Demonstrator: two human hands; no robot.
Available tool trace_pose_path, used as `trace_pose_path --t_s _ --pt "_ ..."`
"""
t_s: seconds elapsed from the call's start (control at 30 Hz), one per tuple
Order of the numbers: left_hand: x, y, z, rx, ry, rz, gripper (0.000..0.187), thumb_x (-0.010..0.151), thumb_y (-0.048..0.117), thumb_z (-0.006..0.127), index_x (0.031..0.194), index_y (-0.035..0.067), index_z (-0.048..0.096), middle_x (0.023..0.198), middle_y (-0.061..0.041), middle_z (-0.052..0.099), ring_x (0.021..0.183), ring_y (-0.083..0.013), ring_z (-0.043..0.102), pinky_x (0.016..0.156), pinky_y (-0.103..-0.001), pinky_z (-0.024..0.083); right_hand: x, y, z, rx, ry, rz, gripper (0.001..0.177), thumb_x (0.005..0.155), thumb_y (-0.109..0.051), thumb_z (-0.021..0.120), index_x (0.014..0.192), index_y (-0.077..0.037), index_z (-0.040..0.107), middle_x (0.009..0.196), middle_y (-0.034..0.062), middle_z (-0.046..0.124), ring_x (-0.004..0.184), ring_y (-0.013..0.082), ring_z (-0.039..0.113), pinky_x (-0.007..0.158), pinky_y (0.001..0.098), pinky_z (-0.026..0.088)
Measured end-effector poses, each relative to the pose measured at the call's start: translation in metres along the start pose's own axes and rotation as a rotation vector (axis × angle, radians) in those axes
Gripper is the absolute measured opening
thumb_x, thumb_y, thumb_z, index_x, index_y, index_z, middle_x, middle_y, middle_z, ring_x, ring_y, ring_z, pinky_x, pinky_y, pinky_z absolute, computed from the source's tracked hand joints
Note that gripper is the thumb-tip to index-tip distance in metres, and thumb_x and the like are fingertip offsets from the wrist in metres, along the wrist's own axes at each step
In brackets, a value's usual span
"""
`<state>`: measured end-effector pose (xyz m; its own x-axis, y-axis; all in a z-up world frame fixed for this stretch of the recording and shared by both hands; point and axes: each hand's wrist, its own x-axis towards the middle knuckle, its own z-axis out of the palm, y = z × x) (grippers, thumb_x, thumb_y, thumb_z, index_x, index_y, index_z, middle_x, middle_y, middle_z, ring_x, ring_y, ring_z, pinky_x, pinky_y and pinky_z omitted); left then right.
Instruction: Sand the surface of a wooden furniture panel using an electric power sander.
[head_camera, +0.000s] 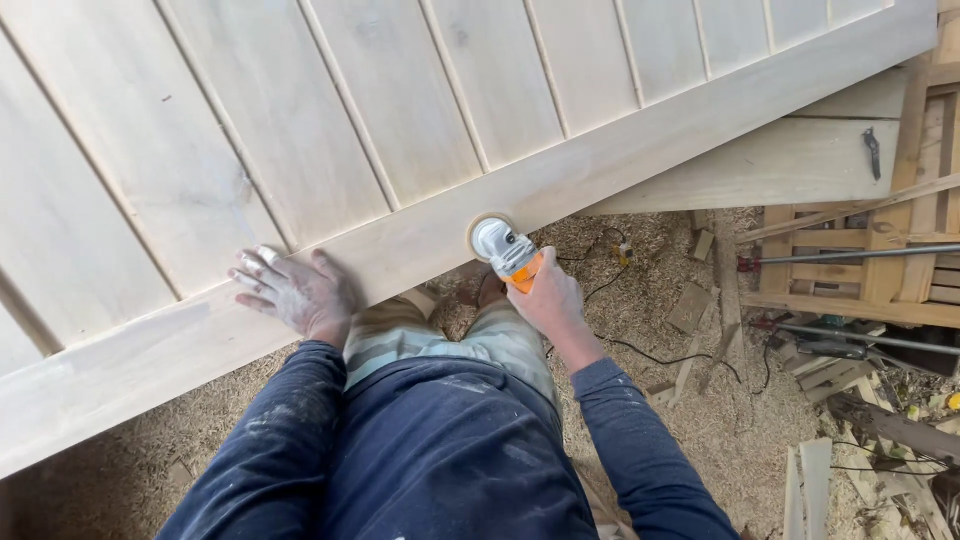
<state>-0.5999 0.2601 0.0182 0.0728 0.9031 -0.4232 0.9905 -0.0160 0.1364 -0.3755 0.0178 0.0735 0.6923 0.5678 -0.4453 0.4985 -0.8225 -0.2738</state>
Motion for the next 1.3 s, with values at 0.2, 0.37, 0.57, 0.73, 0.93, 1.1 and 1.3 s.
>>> trace_pose_path --t_s 0.2,0.37,0.57,0.73,0.93,1.1,1.3 --pt "-0.004 0.007 -0.001 -0.011 0.033 -0.034 0.088 0.104 0.058 0.030 0.162 -0.006 0.009 0.171 -0.027 -0.001 0.159 -0.0422 -0.005 0.127 -0.057 -0.006 0.041 0.095 -0.046 0.026 0.084 0.060 0.069 0.080 -0.038 0.081 0.122 0.000 0.041 0.097 0.0270 0.071 0.092 0.0473 0.070 0.079 0.0578 0.054" --pt "-0.017 0.036 -0.008 -0.014 0.070 -0.082 0.090 0.106 0.059 0.027 0.163 -0.009 0.010 0.172 -0.030 -0.003 0.161 -0.0415 -0.005 0.130 -0.056 -0.003 0.087 0.170 -0.082 0.039 0.092 0.159 0.072 0.081 -0.041 0.079 0.126 -0.001 0.041 0.100 0.0274 0.071 0.097 0.0460 0.070 0.084 0.0558 0.056" --pt "-0.040 0.069 0.001 -0.135 0.075 -0.426 0.102 0.106 0.070 0.023 0.162 -0.012 -0.002 0.171 -0.033 -0.010 0.162 -0.0441 -0.009 0.133 -0.053 -0.005 0.141 0.255 -0.132 0.044 0.079 0.226 0.086 0.080 -0.040 0.081 0.137 0.003 0.034 0.114 0.0277 0.067 0.105 0.0428 0.068 0.093 0.0538 0.053" --pt "-0.040 0.066 0.035 -0.157 0.084 -0.506 0.112 0.111 0.077 0.029 0.166 -0.012 -0.010 0.175 -0.037 -0.015 0.167 -0.0482 -0.012 0.138 -0.059 -0.006 0.179 0.324 -0.175 0.069 0.130 0.321 0.081 0.080 -0.040 0.082 0.135 0.001 0.039 0.121 0.0251 0.065 0.110 0.0400 0.068 0.095 0.0518 0.054" --pt "-0.034 0.058 0.036 -0.119 0.064 -0.491 0.114 0.112 0.069 0.043 0.163 -0.015 -0.015 0.169 -0.041 -0.022 0.160 -0.0549 -0.019 0.134 -0.064 -0.006 0.220 0.385 -0.191 0.244 0.257 0.431 0.088 0.076 -0.036 0.082 0.139 0.004 0.037 0.123 0.0271 0.063 0.108 0.0400 0.069 0.093 0.0495 0.056" --pt "-0.028 0.086 0.019 -0.171 0.083 -0.658 0.098 0.109 0.063 0.030 0.162 -0.010 -0.008 0.173 -0.028 -0.015 0.163 -0.0388 -0.011 0.134 -0.054 -0.004 0.230 0.385 -0.183 0.154 0.277 0.363 0.093 0.080 -0.040 0.085 0.138 0.012 0.035 0.123 0.0318 0.063 0.112 0.0432 0.067 0.097 0.0493 0.054" --pt "-0.034 0.098 0.013 -0.157 0.091 -0.747 0.086 0.109 0.057 0.022 0.163 -0.006 -0.001 0.172 -0.026 -0.008 0.163 -0.0366 -0.003 0.133 -0.051 -0.002 0.191 0.256 -0.150 0.049 0.127 0.201 0.085 0.081 -0.039 0.083 0.137 0.007 0.039 0.117 0.0298 0.067 0.109 0.0440 0.068 0.100 0.0511 0.052"
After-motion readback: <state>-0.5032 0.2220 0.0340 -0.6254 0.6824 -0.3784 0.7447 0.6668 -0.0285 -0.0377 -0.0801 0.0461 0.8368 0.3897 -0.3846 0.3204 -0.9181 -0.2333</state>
